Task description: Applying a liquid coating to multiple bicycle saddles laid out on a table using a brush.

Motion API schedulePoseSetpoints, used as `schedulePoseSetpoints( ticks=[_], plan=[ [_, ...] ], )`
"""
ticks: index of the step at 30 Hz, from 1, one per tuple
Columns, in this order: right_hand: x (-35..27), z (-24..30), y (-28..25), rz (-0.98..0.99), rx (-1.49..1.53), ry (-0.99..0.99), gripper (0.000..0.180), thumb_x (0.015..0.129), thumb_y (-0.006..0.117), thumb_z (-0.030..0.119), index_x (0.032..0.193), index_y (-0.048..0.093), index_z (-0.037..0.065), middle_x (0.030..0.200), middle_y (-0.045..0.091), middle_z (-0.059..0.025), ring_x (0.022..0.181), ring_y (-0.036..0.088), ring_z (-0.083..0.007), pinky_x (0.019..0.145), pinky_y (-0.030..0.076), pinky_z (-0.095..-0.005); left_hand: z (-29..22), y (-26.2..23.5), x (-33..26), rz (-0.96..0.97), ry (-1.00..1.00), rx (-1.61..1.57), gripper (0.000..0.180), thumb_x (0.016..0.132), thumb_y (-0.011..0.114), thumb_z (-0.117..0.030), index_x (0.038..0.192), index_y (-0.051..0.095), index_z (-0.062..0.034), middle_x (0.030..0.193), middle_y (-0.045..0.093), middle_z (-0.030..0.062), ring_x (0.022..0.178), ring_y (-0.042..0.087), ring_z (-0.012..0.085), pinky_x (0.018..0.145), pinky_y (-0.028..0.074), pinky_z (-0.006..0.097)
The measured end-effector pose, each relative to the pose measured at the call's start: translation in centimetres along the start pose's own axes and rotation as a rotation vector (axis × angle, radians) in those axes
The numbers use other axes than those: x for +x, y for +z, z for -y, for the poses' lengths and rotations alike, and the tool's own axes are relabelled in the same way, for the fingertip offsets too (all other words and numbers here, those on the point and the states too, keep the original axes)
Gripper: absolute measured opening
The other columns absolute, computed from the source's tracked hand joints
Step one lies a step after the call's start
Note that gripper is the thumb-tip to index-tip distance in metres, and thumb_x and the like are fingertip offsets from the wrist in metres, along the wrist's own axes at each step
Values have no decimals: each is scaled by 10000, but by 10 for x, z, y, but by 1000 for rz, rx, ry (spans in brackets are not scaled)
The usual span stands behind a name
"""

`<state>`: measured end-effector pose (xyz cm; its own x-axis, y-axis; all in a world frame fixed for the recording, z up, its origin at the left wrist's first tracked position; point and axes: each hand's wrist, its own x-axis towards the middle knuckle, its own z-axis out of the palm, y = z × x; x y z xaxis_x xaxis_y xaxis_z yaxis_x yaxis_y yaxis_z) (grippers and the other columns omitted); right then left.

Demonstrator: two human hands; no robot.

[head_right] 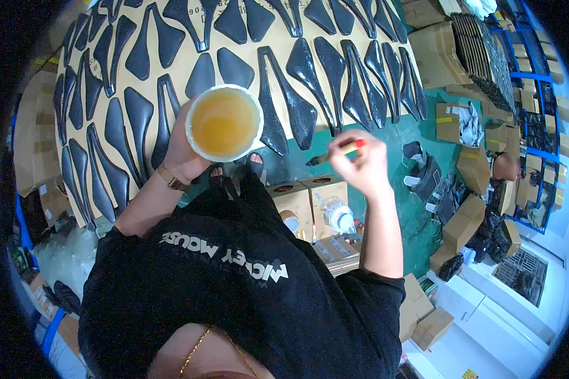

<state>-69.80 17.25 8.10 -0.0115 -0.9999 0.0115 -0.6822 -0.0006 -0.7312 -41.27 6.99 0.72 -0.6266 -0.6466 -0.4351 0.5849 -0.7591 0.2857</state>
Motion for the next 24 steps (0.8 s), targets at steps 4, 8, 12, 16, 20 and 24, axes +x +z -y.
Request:
schedulePoseSetpoints(
  ticks=[4,8,12,16,20,24],
  plan=[
    [16,-9,12,-394,109,63,118,825,678,122,836,662,6,769,671,-70,707,618,-103,643,486,-239,-3,1,-1,101,-28,-34,414,934,438,-433,1147,572,-104,1132,612,49,1065,580,190,898,476,365],
    [0,-34,10,-289,4,153,131,860,652,126,851,638,-4,781,648,-55,710,594,-91,643,462,-216,-5,1,-1,126,-24,-71,412,936,432,-428,1161,567,-110,1143,606,49,1073,576,197,903,473,382],
    [-16,-31,11,-309,261,182,132,869,634,116,818,618,-6,772,652,-82,706,602,-112,645,478,-236,-6,-4,-2,95,-35,-55,423,926,447,-439,1168,566,-113,1134,608,46,1077,574,193,892,480,382],
    [-21,-41,19,-295,127,243,106,827,656,113,807,648,9,734,651,-11,671,567,-53,580,445,-209,-8,-4,-2,64,-27,-45,434,919,453,-453,1169,566,-116,1128,608,46,1080,572,197,887,482,380],
    [-15,11,1,-310,338,143,81,840,618,78,837,626,-2,782,665,-86,720,617,-127,661,494,-262,-13,-9,-12,78,20,-90,432,955,388,-393,1224,515,-80,1207,566,74,1131,535,226,978,419,409],
    [13,90,-9,-381,551,-279,77,831,597,42,835,590,-34,829,647,-167,753,634,-220,716,516,-324,-19,-8,-18,135,15,-90,434,956,390,-383,1222,520,-65,1216,570,85,1149,527,237,998,394,431]
  ],
)
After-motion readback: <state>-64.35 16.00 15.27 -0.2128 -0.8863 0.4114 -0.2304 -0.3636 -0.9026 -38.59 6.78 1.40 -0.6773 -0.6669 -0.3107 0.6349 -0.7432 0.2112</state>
